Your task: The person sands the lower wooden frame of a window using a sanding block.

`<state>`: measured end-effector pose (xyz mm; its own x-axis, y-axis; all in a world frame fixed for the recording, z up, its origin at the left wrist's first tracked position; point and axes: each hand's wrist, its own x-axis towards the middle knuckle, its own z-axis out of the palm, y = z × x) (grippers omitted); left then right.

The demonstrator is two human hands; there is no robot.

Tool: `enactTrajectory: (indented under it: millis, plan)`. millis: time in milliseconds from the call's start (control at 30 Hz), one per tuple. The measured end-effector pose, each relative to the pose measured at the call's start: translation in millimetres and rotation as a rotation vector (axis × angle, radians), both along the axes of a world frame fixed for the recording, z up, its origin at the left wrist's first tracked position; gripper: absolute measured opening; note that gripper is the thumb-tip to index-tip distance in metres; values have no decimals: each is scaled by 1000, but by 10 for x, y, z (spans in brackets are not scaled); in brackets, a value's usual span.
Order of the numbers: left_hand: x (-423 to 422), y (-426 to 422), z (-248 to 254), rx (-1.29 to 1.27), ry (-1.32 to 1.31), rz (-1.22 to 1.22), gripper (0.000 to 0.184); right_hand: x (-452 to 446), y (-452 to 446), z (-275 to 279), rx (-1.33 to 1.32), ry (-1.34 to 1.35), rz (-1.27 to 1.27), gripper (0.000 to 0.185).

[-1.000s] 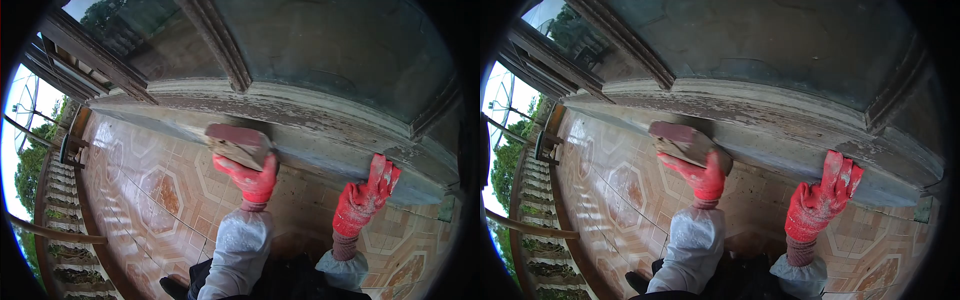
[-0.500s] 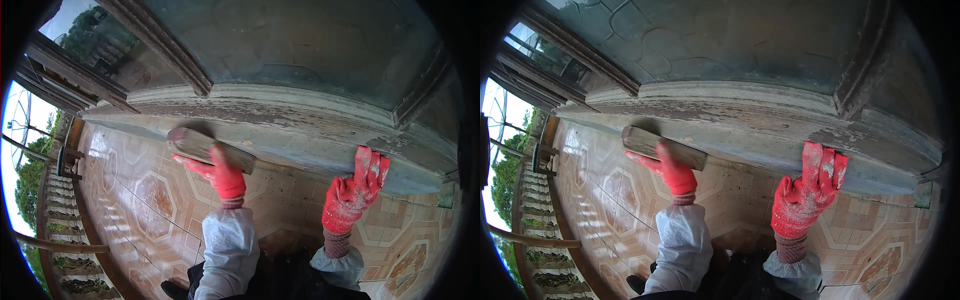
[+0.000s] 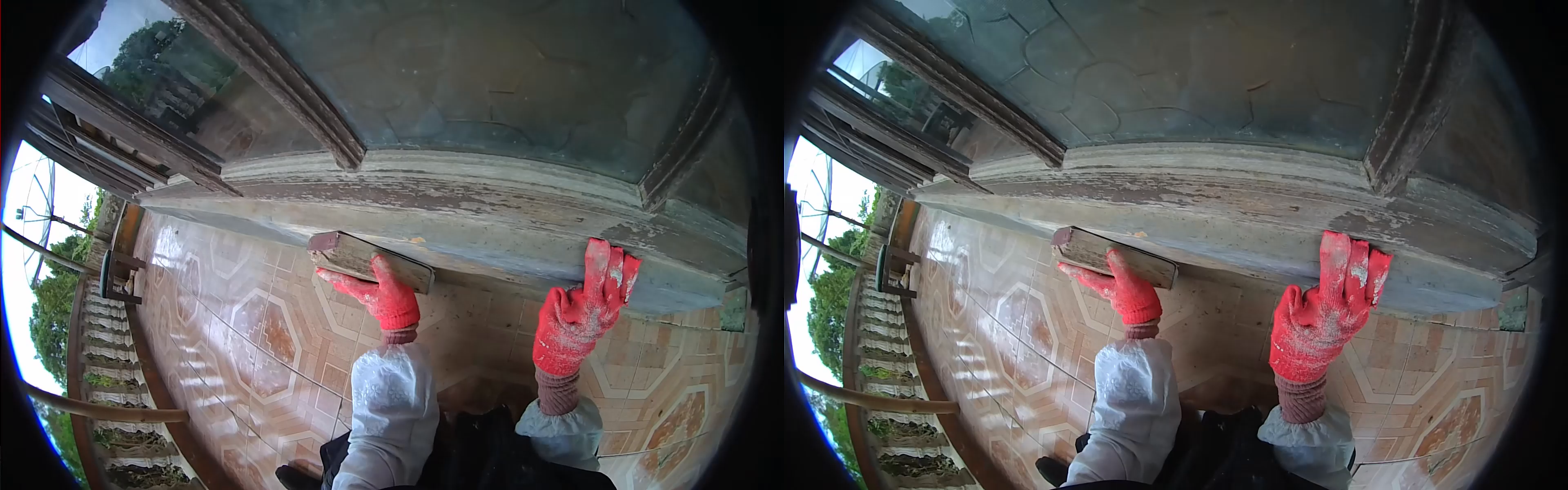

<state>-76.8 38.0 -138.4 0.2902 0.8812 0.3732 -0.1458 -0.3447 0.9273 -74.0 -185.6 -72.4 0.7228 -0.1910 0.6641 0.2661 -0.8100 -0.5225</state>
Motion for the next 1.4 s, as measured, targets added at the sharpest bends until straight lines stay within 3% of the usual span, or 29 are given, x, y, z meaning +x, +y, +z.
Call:
enactTrajectory:
  millis: [33, 133, 300, 367, 433, 500, 567, 633, 700, 767, 800, 833, 933, 1033, 1067, 1100, 1167, 1200, 1233, 1300, 1400]
  plan:
    - [14, -43, 159, 0, -9, 4, 111, 5, 4, 0, 0, -5, 1, 73]
    - [-79, -98, 448, 424, 134, -50, 111, -8, 36, -15, -1, -8, -4, 73]
    - [-27, 149, 87, 194, 108, 33, 108, -30, 45, -32, -7, -3, -14, 73]
    - [-8, 146, 63, -27, -12, 6, 107, -39, 44, -56, -21, -9, -17, 73]
    - [-65, 70, 282, 53, 30, -33, 105, -64, 54, -81, -36, -7, -25, 73]
    - [-103, 52, 356, 465, 194, 1, 100, -72, 68, -86, -47, -4, -28, 73]
    - [-39, 181, 128, 381, 156, -2, 103, -66, 59, -86, -53, -10, -31, 73]
    - [2, 233, 214, 167, 149, 61, 111, -61, 53, -83, -52, -9, -33, 72]
    - [7, 189, 235, 139, 116, 61, 116, -47, 60, -87, -60, -17, -29, 72]
    - [-86, 72, 419, 384, 179, 20, 113, -56, 72, -99, -64, -11, -37, 72]
    - [-87, 37, 511, 693, 187, 38, 113, -64, 74, -96, -64, -13, -39, 72]
    - [-114, 59, 454, 687, 197, 40, 113, -71, 77, -94, -68, -9, -38, 72]
    - [-30, 250, 193, 199, 131, 40, 107, -66, 55, -84, -71, -11, -46, 72]
    - [-38, 248, 94, 122, 45, 14, 105, -42, 47, -80, -76, -15, -41, 72]
    - [-34, 64, 352, 77, -34, -64, 105, -33, 45, -77, -79, -18, -44, 72]
    - [-68, 37, 415, 77, -25, -66, 105, -26, 50, -71, -78, -18, -44, 72]
    - [-132, -11, 435, 582, 268, 4, 104, -13, 55, -53, -85, -18, -43, 72]
    - [-103, 73, 292, 604, 174, 5, 107, 4, 57, -37, -86, -23, -46, 72]
    - [-58, 161, 175, 608, 161, 4, 107, 6, 52, -34, -87, -28, -51, 72]
    - [-29, 285, -24, 229, 133, 57, 113, 10, 32, -30, -88, -28, -57, 71]
    - [-52, 96, 103, 262, 179, 42, 119, 19, 35, -39, -102, -33, -61, 71]
